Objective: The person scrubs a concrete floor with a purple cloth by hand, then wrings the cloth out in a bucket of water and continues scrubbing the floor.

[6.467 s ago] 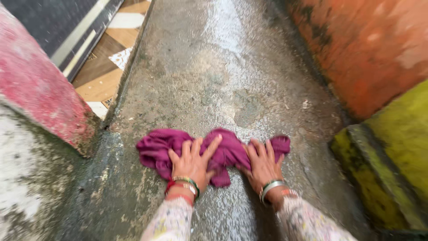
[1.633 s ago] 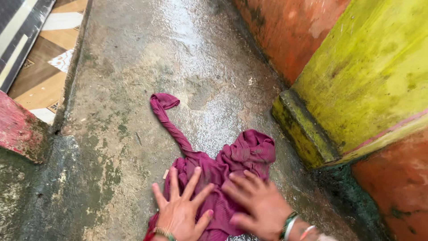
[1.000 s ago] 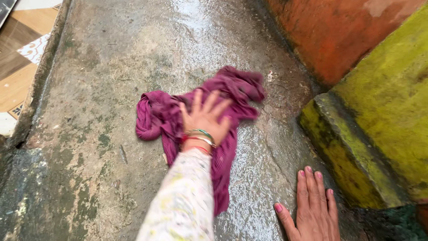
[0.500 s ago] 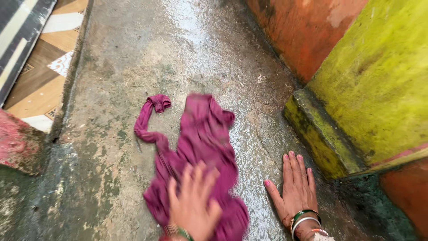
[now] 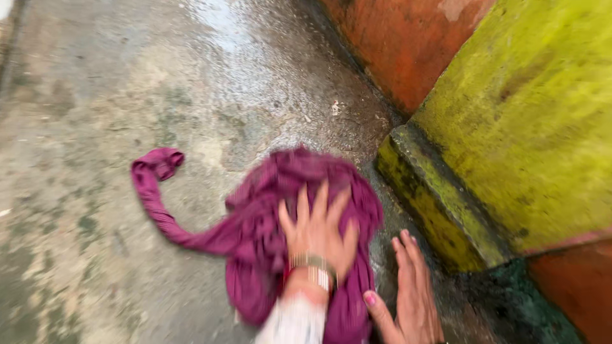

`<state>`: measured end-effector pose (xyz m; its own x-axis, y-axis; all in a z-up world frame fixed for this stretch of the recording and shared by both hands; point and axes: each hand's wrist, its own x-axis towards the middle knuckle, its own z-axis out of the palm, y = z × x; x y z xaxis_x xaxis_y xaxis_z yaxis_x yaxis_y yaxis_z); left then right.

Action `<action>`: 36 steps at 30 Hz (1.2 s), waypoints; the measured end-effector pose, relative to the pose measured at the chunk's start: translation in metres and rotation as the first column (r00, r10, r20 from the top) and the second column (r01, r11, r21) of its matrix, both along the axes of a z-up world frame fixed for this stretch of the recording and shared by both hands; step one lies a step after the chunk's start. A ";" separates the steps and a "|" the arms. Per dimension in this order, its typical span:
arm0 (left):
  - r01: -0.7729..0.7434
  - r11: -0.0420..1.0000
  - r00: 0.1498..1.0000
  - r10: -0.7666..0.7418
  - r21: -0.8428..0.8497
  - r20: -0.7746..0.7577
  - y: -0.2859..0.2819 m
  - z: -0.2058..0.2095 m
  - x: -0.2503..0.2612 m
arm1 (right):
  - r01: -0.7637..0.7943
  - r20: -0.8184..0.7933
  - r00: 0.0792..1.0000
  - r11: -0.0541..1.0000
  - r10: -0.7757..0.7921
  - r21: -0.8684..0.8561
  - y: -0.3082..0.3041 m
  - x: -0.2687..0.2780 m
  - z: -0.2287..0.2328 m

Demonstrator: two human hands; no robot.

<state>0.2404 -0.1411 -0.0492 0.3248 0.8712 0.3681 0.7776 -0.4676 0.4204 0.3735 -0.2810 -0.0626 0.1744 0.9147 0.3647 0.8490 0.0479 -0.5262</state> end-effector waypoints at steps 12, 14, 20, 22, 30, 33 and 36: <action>0.046 0.999 0.998 -0.046 0.004 0.032 0.045 0.001 0.023 | -0.007 0.055 0.998 1.000 0.007 -0.003 0.009 0.012 -0.018; 0.092 0.996 0.994 -0.092 0.000 0.055 0.016 0.003 0.010 | -0.014 0.037 0.999 1.000 0.014 0.012 0.006 0.007 -0.010; 0.253 0.965 0.967 -0.252 -0.066 0.032 -0.076 0.014 -0.047 | -0.175 0.005 0.985 0.984 0.175 0.043 -0.010 -0.007 0.025; 0.277 0.955 0.960 -0.279 -0.101 -0.007 -0.107 0.014 -0.074 | -0.296 0.092 0.952 0.954 0.291 0.047 -0.020 -0.017 0.038; 0.516 0.847 0.811 -0.532 -0.132 -0.244 -0.169 -0.024 -0.236 | -0.436 0.472 0.758 0.888 0.451 -0.149 0.001 -0.056 0.093; 0.474 0.832 0.781 -0.244 0.290 -0.575 -0.166 -0.026 -0.274 | -0.347 0.417 0.841 0.935 0.345 -0.075 0.014 -0.064 0.078; 0.131 0.869 0.863 -0.337 -0.477 -0.377 -0.146 -0.012 -0.284 | -0.119 0.204 0.971 0.993 0.121 -0.026 0.016 -0.068 0.029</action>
